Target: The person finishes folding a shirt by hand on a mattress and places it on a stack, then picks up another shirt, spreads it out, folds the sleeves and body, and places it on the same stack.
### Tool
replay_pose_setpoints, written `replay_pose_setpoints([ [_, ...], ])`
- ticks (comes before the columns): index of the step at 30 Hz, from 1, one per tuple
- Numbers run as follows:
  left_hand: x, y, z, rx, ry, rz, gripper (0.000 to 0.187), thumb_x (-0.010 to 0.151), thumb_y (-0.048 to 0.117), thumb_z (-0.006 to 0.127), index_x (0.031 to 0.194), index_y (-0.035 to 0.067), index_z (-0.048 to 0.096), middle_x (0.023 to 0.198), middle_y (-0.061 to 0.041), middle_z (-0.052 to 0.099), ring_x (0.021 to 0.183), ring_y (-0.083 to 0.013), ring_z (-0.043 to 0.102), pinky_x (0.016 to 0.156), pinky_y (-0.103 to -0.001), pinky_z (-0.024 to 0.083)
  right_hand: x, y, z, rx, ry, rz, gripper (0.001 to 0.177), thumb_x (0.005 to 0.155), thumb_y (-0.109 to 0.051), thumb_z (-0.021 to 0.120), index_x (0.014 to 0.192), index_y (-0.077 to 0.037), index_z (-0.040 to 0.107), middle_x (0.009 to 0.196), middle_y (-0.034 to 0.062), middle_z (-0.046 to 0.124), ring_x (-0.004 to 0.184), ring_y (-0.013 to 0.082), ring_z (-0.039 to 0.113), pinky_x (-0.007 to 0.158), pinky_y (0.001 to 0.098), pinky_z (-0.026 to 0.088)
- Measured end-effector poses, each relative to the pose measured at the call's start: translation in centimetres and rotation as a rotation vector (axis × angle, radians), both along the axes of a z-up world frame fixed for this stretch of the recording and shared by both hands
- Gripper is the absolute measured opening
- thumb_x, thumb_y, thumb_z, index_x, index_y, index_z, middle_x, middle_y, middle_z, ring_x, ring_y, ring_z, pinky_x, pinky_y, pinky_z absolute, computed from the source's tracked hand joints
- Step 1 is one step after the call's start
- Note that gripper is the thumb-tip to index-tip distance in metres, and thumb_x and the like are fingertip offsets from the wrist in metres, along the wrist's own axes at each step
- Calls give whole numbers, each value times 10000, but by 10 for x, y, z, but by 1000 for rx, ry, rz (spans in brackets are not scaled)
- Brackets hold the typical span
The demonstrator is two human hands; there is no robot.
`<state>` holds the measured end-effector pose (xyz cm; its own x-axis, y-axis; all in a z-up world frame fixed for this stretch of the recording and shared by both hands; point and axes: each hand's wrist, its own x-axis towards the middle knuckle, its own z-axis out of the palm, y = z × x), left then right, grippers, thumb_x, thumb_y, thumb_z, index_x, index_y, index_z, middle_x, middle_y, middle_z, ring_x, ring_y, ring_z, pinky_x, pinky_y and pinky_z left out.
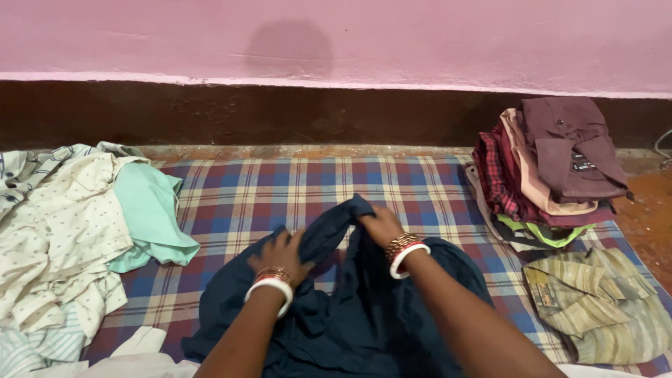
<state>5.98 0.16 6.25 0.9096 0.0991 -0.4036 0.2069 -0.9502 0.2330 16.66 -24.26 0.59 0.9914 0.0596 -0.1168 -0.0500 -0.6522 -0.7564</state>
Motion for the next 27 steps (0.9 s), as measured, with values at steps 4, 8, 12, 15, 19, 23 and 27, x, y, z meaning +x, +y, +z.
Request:
replay_pose_setpoints([
  [4, -26, 47, -47, 76, 137, 30, 590, 933, 180, 691, 1461, 392, 535, 1584, 16, 475, 1436, -277, 491, 1132, -468, 480, -11, -30, 9, -142, -40, -156, 537, 856, -526, 641, 1085, -56, 765, 977, 216, 764, 941, 398, 729, 822, 456, 545],
  [8, -8, 74, -73, -145, 102, 140, 561, 874, 307, 798, 1399, 304, 599, 1468, -90, 597, 1329, -315, 601, 1131, -402, 486, -22, -79, -26, -250, 25, -359, 550, 874, -513, 634, 1119, -39, 768, 1070, 245, 739, 1034, 460, 686, 900, 502, 532],
  [12, -13, 120, -95, -331, 31, 344, 424, 849, 263, 813, 1261, 282, 716, 1401, -108, 662, 1260, -337, 655, 1081, -422, 523, -44, -137, -49, -242, 142, -609, 556, 904, -493, 622, 1154, -13, 751, 1137, 292, 713, 1101, 484, 666, 973, 532, 514],
  [15, -23, 125, -103, -250, 33, 445, 335, 898, 274, 747, 1234, 282, 743, 1386, -117, 697, 1268, -340, 660, 1097, -431, 511, -58, -138, -46, -444, 147, -582, 513, 882, -402, 662, 1233, -33, 719, 1227, 281, 685, 1207, 455, 611, 1041, 511, 479],
  [19, -35, 120, -101, -138, 60, 422, 464, 889, 169, 666, 1319, 342, 695, 1496, -116, 554, 1317, -347, 602, 1120, -435, 491, -76, -91, -18, -818, -185, -308, 521, 769, -184, 711, 1284, -184, 630, 1507, 118, 526, 1389, 331, 492, 1099, 466, 444],
  [23, -29, 120, -114, -150, -51, 400, 643, 847, 124, 662, 1446, 321, 533, 1576, -88, 418, 1322, -355, 560, 1107, -440, 474, -74, -55, 3, -755, -283, -44, 689, 772, -125, 697, 1431, -182, 506, 1542, 77, 483, 1328, 313, 547, 1074, 487, 461],
  [27, -28, 116, -118, -96, 67, 300, 689, 850, 171, 644, 1497, 341, 478, 1583, -66, 442, 1392, -318, 522, 1162, -433, 431, -81, -33, -10, -580, 112, 231, 639, 871, -318, 702, 1455, -253, 452, 1451, 110, 554, 1295, 342, 569, 1045, 465, 487],
])
